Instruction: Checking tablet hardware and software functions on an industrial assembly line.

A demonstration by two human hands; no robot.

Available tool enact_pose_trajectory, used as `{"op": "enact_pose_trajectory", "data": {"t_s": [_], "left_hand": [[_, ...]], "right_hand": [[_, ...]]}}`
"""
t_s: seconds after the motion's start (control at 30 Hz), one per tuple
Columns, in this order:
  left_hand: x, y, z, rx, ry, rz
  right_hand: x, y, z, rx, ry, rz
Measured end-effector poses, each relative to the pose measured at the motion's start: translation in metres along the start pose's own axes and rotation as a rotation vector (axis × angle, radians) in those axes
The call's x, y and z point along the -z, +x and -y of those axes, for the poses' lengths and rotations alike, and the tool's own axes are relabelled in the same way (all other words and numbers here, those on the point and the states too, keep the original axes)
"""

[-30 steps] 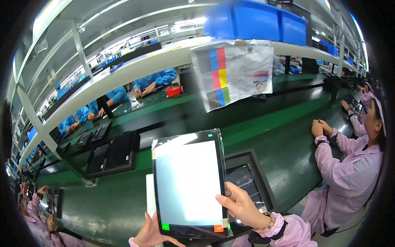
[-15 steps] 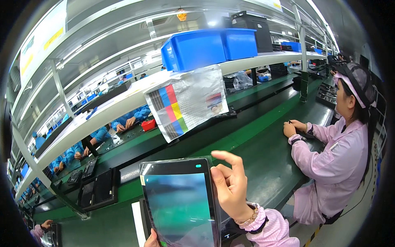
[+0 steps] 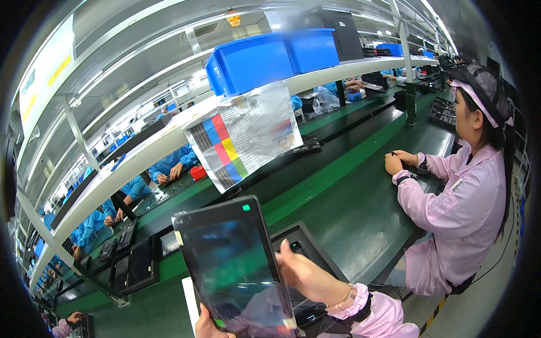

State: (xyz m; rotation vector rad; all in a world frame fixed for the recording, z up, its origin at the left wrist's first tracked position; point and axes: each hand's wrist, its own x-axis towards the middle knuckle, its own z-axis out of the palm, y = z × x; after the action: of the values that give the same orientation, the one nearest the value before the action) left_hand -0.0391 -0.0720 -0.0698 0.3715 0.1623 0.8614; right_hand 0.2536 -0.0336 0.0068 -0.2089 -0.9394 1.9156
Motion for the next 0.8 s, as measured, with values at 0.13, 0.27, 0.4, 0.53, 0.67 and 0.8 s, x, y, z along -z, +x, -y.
{"op": "enact_pose_trajectory", "data": {"t_s": [0.13, 0.27, 0.4, 0.53, 0.67, 0.8], "left_hand": [[-0.027, 0.042, -0.028, -0.211, 0.545, -0.023], [-0.080, 0.097, -0.052, -0.392, 0.832, 0.103], [-0.096, 0.132, -0.061, -0.431, 0.853, 0.145], [-0.087, 0.155, -0.074, -0.433, 0.869, 0.120], [-0.078, 0.163, -0.087, -0.400, 0.863, 0.150], [-0.076, 0.164, -0.090, -0.403, 0.954, 0.123]], "right_hand": [[0.007, 0.032, 0.011, 0.162, -0.128, -0.139], [0.010, 0.076, 0.056, 0.412, -0.090, -0.197], [0.038, 0.111, 0.077, 0.530, -0.126, -0.280], [0.057, 0.137, 0.083, 0.462, -0.111, -0.291], [0.079, 0.161, 0.077, 0.414, -0.125, -0.357], [0.087, 0.168, 0.074, 0.363, -0.119, -0.314]]}}
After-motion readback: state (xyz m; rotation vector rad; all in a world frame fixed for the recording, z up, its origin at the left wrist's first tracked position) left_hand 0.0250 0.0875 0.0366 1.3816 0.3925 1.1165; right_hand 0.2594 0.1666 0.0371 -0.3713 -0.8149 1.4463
